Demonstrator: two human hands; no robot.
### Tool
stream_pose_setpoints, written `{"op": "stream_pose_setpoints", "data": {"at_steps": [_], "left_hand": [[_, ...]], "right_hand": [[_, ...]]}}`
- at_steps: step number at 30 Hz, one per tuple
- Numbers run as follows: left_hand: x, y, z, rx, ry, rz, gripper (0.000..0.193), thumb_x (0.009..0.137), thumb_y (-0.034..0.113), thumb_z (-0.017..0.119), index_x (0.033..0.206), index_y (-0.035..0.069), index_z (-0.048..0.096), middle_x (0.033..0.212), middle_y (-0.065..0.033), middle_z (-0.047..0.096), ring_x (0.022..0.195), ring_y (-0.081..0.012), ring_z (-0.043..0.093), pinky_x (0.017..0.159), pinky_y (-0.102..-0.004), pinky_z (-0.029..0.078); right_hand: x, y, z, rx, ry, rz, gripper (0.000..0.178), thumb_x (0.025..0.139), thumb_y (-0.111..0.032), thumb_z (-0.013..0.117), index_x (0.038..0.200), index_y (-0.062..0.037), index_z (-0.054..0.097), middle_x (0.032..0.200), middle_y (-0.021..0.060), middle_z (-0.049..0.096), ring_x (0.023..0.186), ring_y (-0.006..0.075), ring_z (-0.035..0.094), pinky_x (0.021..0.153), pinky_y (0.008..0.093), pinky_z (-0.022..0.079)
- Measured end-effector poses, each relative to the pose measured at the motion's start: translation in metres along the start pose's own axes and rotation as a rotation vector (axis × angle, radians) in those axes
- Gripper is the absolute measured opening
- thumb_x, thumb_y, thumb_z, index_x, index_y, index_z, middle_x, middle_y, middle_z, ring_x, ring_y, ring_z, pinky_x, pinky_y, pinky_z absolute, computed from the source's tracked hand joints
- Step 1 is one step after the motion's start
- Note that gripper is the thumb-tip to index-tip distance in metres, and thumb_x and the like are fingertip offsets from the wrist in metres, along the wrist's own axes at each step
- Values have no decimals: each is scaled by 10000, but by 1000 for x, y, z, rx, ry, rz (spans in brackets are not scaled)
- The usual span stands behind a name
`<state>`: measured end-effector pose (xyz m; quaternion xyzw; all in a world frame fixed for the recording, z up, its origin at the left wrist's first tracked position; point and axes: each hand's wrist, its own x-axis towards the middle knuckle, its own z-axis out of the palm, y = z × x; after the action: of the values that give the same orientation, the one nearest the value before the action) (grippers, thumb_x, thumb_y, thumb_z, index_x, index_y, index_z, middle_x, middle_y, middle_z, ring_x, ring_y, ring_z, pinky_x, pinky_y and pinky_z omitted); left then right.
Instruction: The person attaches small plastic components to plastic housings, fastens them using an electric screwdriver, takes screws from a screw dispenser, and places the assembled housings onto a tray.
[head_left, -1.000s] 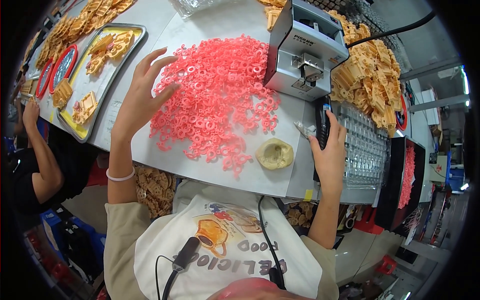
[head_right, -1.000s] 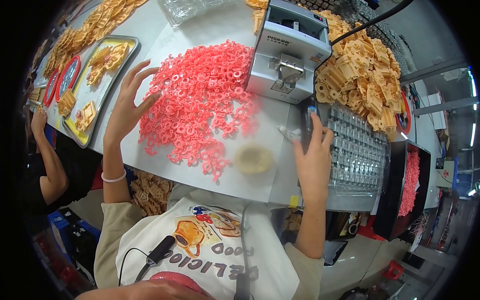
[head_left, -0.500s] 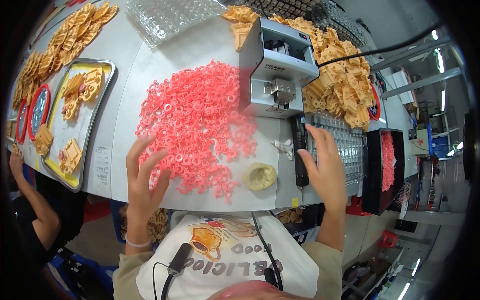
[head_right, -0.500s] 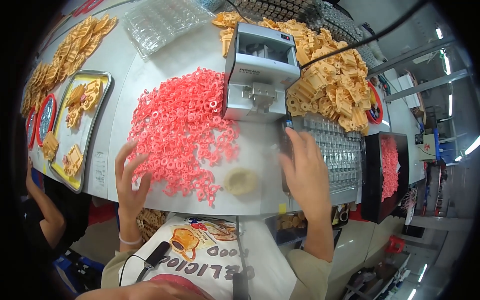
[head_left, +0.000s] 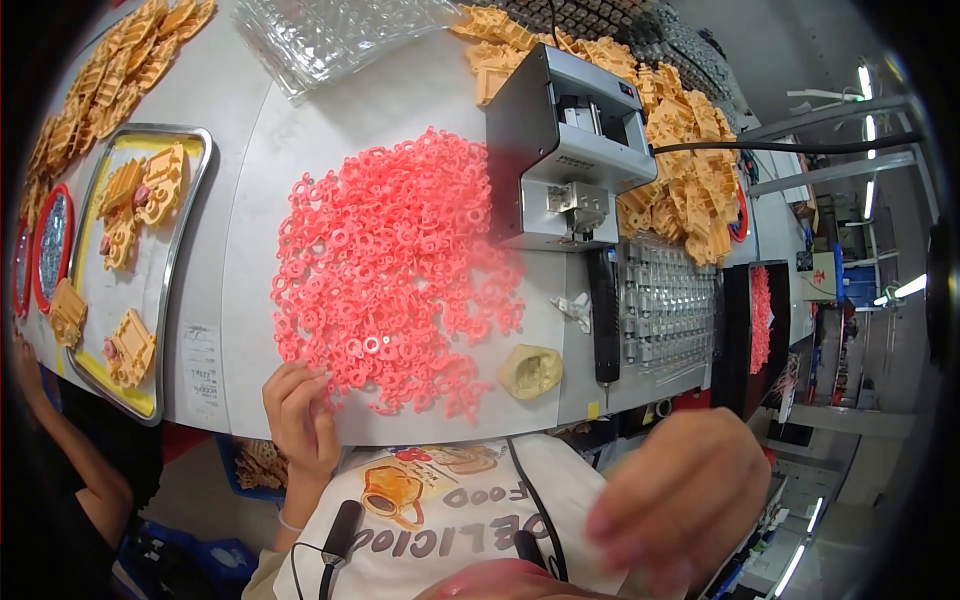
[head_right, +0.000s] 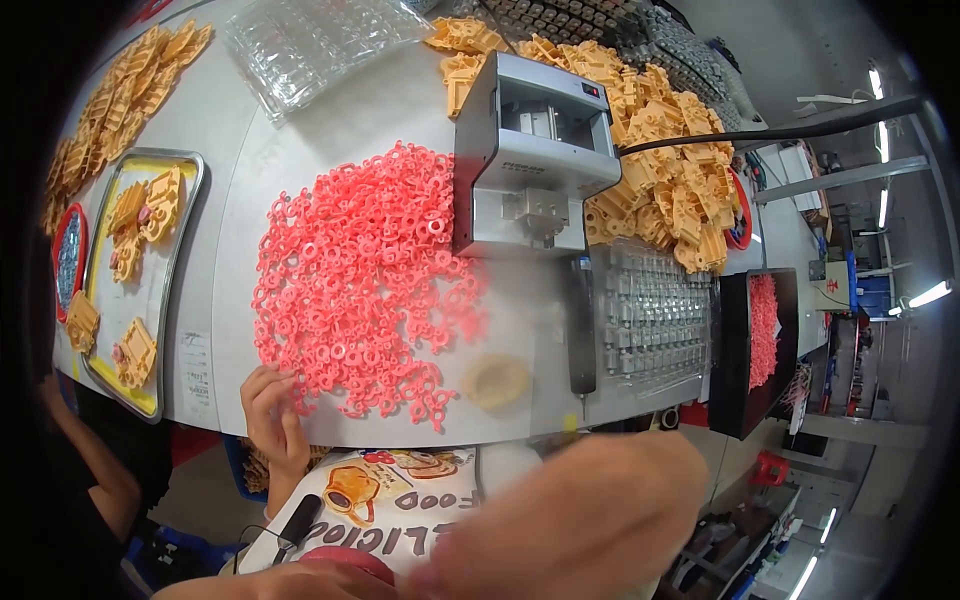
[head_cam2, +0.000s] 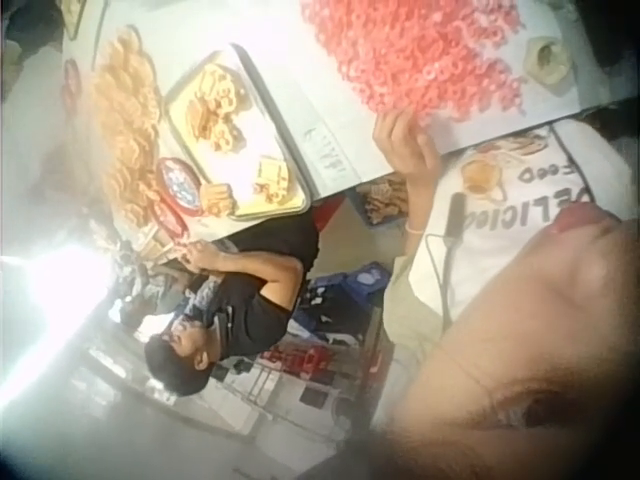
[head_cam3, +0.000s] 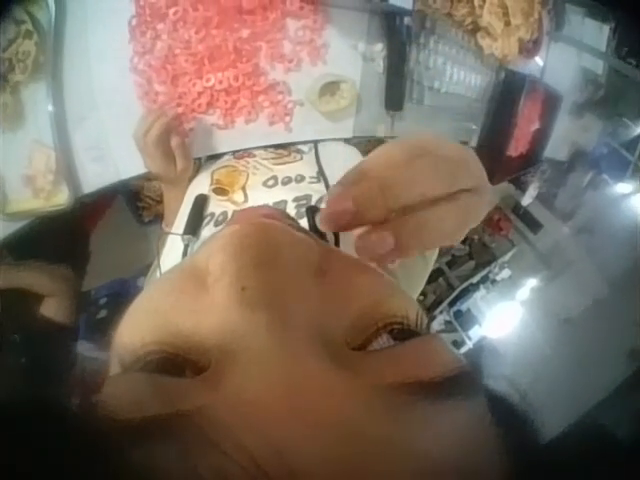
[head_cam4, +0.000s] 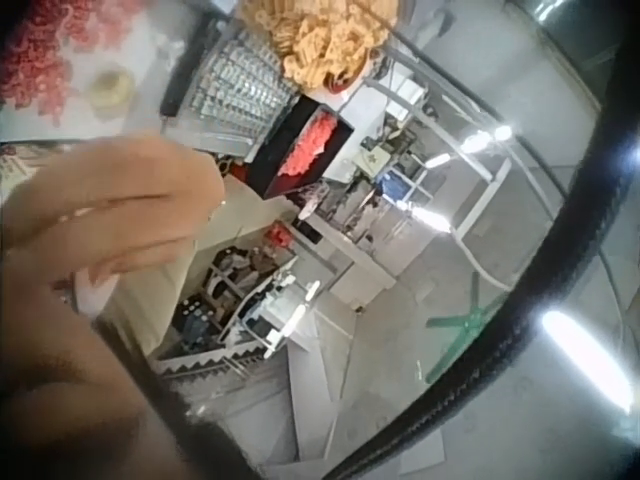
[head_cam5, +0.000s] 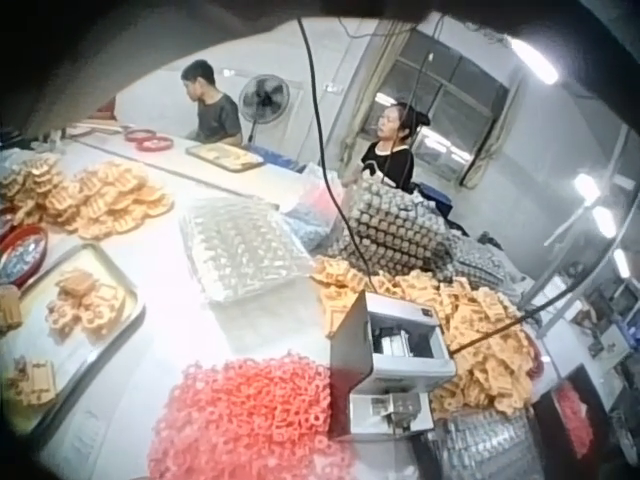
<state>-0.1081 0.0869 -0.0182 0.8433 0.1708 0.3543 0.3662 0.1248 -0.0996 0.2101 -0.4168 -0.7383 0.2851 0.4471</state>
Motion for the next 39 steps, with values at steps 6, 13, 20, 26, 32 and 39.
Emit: {"op": "stream_pose_setpoints", "data": {"at_steps": [6,13,20,26,32,39], "left_hand": [[2,0,0,-69,15,-36,262,792,10,486,1031,-26,585,963,-179,633,968,-368,575,878,-449,471],[2,-1,3,-77,47,-57,217,855,30,461,1031,-19,579,948,-177,635,952,-352,581,869,-434,470],[0,-3,3,-71,57,-69,227,843,14,454,1030,-26,578,954,-182,631,961,-340,582,865,-418,473],[-3,-4,4,-72,68,-67,249,821,-13,445,1028,-35,584,973,-186,630,963,-331,582,845,-403,486],[-4,-4,4,-64,75,-50,262,811,-26,444,1028,-36,589,962,-180,636,957,-324,580,848,-408,487],[-3,-4,2,-75,75,-50,273,807,-27,441,1039,-37,585,949,-172,641,952,-328,576,851,-411,483]], "right_hand": [[-5,-3,31,340,532,-52,163,840,35,688,1000,9,689,1118,210,654,844,283,705,739,303,627],[-18,13,20,514,547,-98,206,854,7,684,1053,-41,706,1132,154,620,900,263,689,766,279,612],[-31,19,13,616,333,-108,209,842,-3,706,1041,-64,728,1086,133,618,959,241,665,857,242,575],[-38,14,28,652,514,-78,182,838,5,708,1012,-43,735,1097,142,629,986,229,665,873,246,576],[-43,19,25,751,371,-73,158,828,26,704,975,-21,738,1126,187,628,914,253,695,831,264,595],[-35,23,26,763,352,-3,130,839,25,685,952,-7,740,1078,199,645,894,259,696,832,264,594]]}}
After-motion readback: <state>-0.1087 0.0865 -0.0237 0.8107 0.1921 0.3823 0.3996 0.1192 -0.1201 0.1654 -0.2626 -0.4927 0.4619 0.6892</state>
